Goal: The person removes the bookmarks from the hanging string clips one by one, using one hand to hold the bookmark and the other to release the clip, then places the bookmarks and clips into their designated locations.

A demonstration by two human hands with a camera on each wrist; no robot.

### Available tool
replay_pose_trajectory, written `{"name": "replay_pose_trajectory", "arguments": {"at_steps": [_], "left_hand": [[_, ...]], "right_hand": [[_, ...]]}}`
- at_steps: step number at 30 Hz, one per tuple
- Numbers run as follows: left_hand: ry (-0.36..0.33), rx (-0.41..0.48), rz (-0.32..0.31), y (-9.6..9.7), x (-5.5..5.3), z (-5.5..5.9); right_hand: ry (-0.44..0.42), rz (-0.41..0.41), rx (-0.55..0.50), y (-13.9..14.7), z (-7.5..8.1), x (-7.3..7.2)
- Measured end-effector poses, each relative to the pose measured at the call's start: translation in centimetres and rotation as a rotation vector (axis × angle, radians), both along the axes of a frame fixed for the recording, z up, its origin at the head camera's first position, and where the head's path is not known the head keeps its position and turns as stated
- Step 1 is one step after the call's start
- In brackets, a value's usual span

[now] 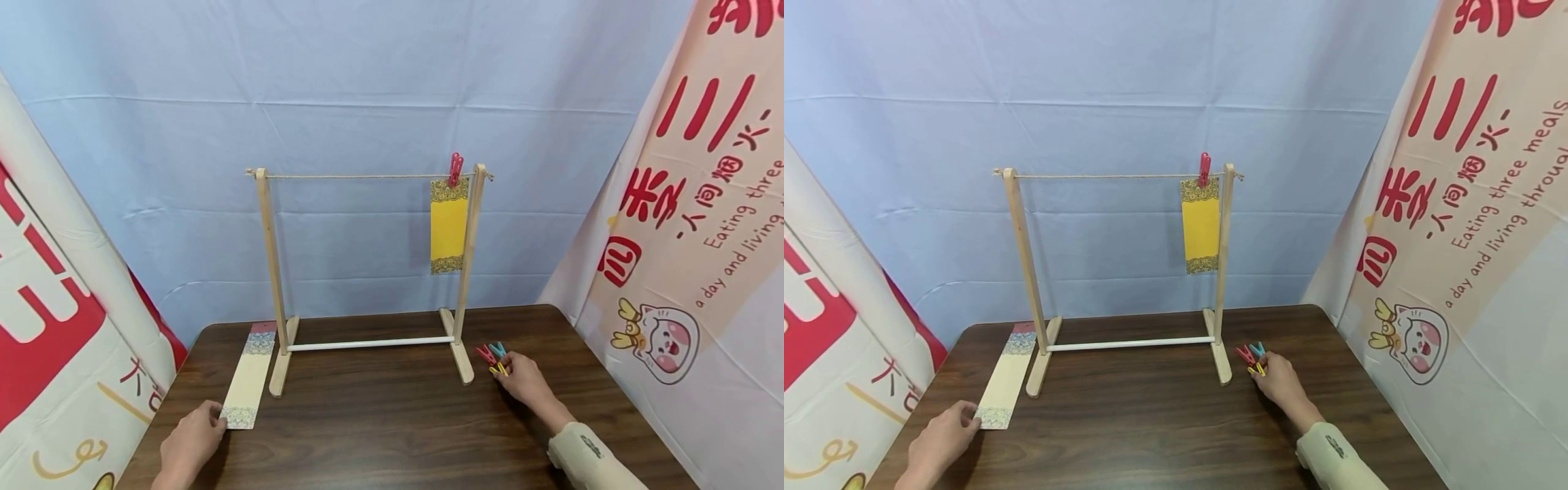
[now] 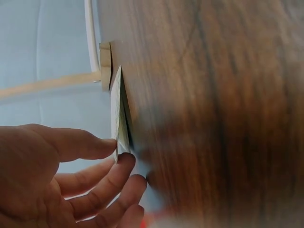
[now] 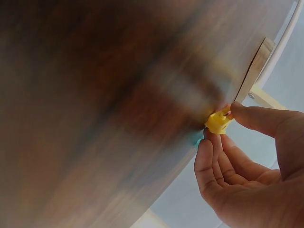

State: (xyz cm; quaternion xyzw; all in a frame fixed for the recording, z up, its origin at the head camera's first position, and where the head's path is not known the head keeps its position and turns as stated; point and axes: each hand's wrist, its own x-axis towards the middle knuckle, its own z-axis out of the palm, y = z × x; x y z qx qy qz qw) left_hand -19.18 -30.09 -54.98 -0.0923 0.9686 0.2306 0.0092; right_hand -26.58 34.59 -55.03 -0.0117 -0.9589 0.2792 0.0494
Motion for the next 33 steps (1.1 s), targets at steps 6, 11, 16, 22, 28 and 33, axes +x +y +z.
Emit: {"name": "replay_pose_trajectory", "arguments": {"at_steps": [6,11,16,22,28,33], "left_hand": [[0.033,-0.035,0.000,0.4,-0.2,0.2],[0.042,-0.050,0.000,0.6,-0.3,0.2],[0.074,-0.067,0.011,0.4,-0.6,-0.8],[0.089,-0.082,0.022,0.5,-0.7,-0.9],[0.055,-0.073,0.035,0.9,0.0,0.1],[0.077,-0.071,0.026,1.4,0.2,0.5]], "right_hand": [[0.009,0.000,0.018,0.1,0.0,-0.3],[0.012,-0.006,0.024,0.1,-0.2,-0.4],[0.023,-0.002,0.024,0.2,-0.4,-0.4],[0.031,-0.001,0.022,0.2,-0.3,-0.3],[0.048,0.002,0.020,0.1,-0.1,0.0],[0.062,-0.004,0.028,0.1,0.3,0.4]]}}
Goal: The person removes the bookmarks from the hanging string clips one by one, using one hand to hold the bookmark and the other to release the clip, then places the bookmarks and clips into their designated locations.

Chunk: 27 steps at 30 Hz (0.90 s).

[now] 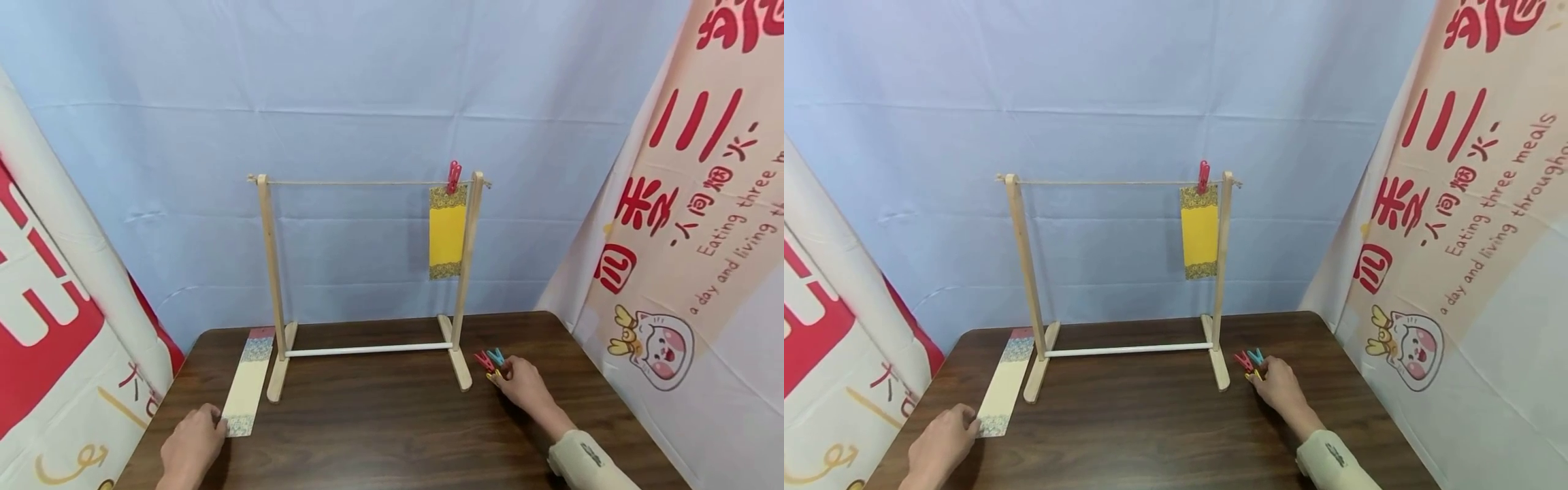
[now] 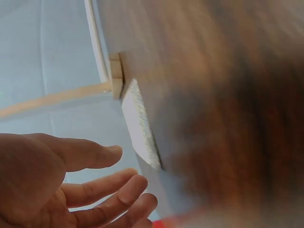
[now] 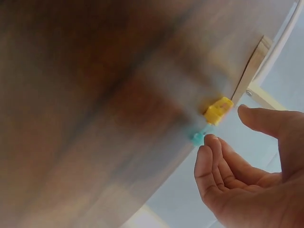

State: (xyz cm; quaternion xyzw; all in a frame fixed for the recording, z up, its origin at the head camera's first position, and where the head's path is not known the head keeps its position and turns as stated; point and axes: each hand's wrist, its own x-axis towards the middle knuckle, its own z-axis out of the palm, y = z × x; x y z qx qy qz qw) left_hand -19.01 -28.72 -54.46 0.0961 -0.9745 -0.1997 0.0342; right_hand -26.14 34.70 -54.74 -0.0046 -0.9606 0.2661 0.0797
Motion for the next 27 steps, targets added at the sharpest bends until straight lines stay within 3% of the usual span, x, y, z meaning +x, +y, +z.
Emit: {"name": "replay_pose_trajectory", "arguments": {"at_steps": [6,14,27], "left_hand": [[0.077,0.013,-0.039,1.0,0.1,0.5],[0.148,-0.005,-0.093,3.2,-0.8,1.3],[0.183,0.066,-0.170,7.2,-2.3,3.8]], "right_hand": [[0.042,0.006,0.013,-0.5,1.0,0.1],[0.092,0.038,0.006,-1.3,2.7,-0.1],[0.201,0.094,0.007,-2.4,7.2,-0.7]]}}
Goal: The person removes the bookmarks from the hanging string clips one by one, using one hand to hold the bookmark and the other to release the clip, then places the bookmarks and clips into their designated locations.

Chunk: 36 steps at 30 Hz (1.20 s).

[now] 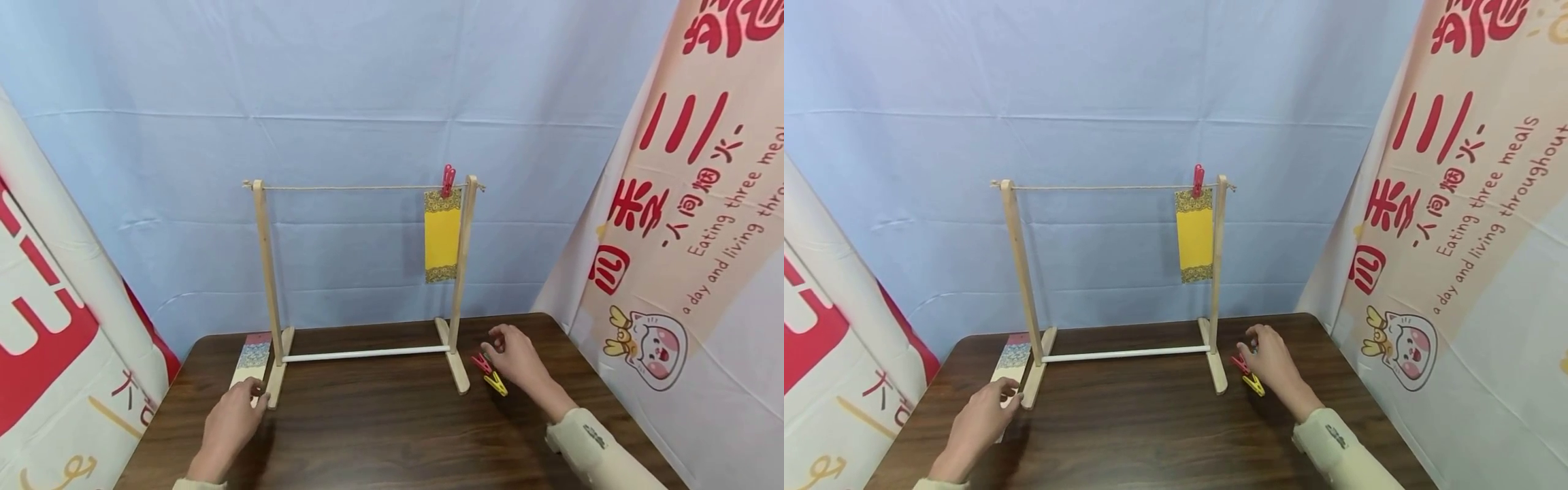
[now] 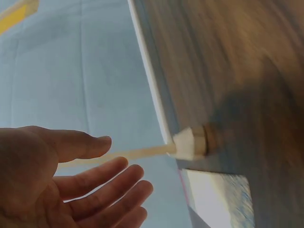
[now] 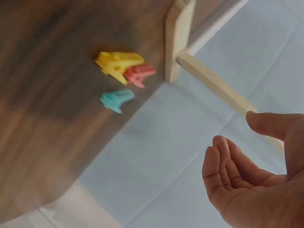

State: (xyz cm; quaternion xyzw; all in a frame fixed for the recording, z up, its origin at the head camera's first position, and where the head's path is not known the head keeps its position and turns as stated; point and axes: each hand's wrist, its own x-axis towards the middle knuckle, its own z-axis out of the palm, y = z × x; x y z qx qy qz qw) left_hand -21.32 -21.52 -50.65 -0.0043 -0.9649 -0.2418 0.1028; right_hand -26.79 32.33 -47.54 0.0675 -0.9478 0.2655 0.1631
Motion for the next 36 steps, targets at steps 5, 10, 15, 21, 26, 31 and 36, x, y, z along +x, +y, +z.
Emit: {"name": "replay_pose_trajectory", "arguments": {"at_steps": [5,10,15,21,26,31,36], "left_hand": [[0.027,0.034,-0.028,1.6,-0.5,0.7],[0.035,0.061,-0.057,3.2,-1.2,1.5],[0.061,0.092,-0.100,5.0,-1.8,2.5],[0.103,0.123,-0.179,7.7,-3.2,3.5],[0.135,0.152,-0.207,9.3,-4.2,4.3],[0.180,0.196,-0.241,10.3,-5.0,4.8],[0.174,0.234,-0.265,10.8,-5.5,5.4]], "right_hand": [[0.037,0.028,-0.004,-0.3,1.5,-0.3],[0.073,0.053,-0.012,-0.7,2.7,-0.7],[0.118,0.089,-0.012,-1.2,4.3,-1.2],[0.184,0.124,-0.010,-1.4,6.5,-1.5],[0.210,0.154,-0.014,-1.6,8.0,-1.7],[0.244,0.168,-0.012,-1.9,9.0,-2.1],[0.258,0.179,-0.012,-2.1,9.9,-2.4]]}}
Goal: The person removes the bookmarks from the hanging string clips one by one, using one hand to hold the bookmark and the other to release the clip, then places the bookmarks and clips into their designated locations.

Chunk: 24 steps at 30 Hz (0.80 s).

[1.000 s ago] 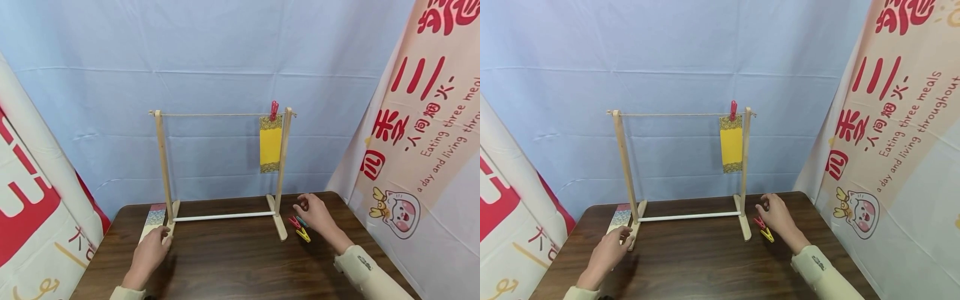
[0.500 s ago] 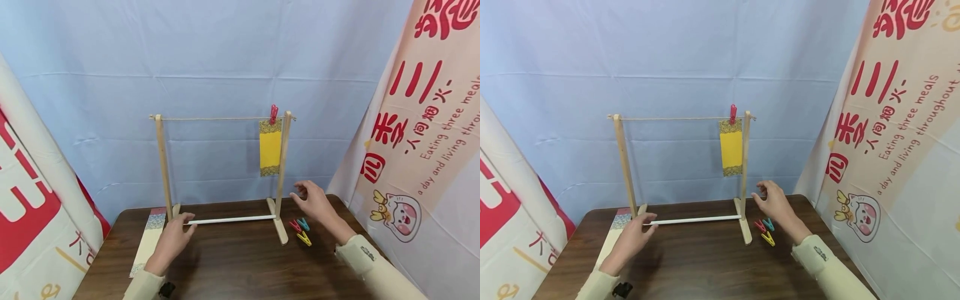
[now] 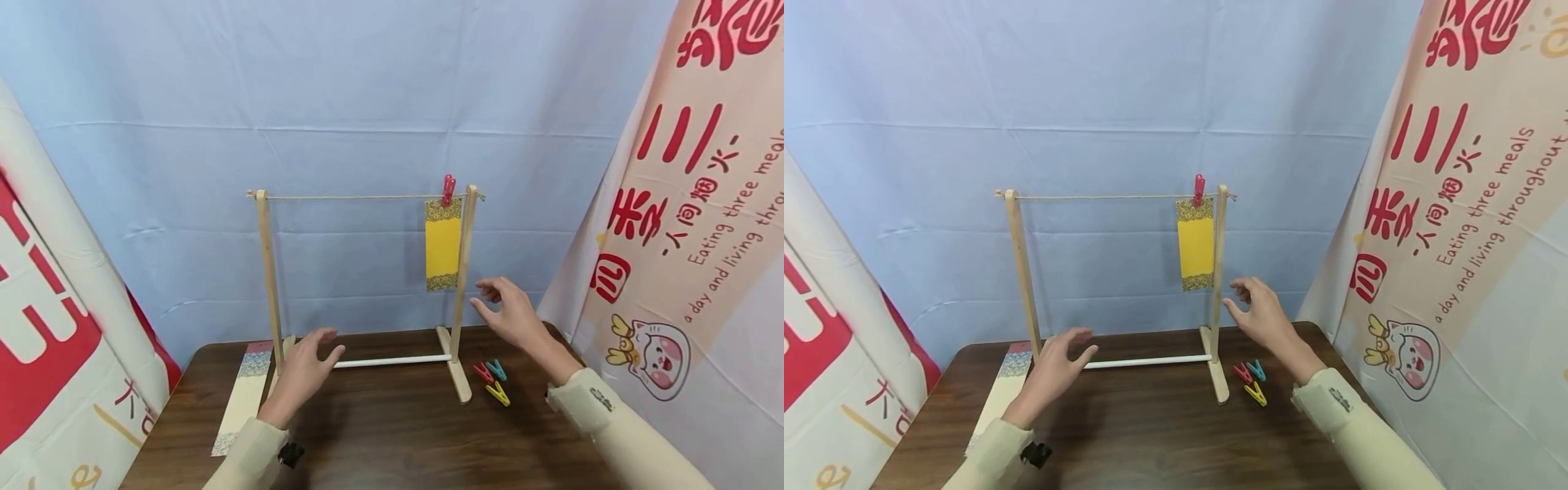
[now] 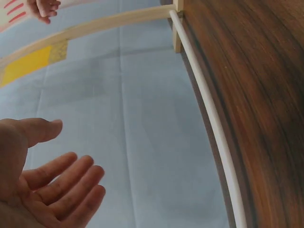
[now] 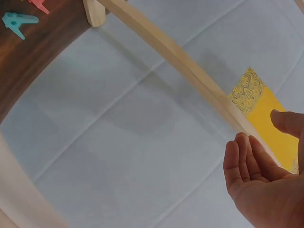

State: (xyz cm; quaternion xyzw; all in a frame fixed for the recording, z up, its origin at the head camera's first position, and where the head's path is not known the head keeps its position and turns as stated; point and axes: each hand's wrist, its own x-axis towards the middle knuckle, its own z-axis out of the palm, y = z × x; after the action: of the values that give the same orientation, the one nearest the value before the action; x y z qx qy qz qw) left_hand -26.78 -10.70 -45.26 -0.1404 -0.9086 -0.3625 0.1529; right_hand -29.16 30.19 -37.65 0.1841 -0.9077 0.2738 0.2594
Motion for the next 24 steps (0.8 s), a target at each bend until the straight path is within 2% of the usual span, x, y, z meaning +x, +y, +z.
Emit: {"name": "replay_pose_trajectory", "arguments": {"at_steps": [10,18,24], "left_hand": [[-0.007,0.096,-0.064,1.6,-0.9,1.0],[-0.006,0.115,-0.104,3.1,-1.6,1.4],[0.030,0.140,-0.137,4.4,-2.0,1.6]], "right_hand": [[0.061,0.019,-0.003,-0.6,1.9,-0.3],[0.111,0.059,-0.013,-0.6,3.1,-0.7],[0.163,0.074,0.001,-0.6,3.9,-1.0]]}}
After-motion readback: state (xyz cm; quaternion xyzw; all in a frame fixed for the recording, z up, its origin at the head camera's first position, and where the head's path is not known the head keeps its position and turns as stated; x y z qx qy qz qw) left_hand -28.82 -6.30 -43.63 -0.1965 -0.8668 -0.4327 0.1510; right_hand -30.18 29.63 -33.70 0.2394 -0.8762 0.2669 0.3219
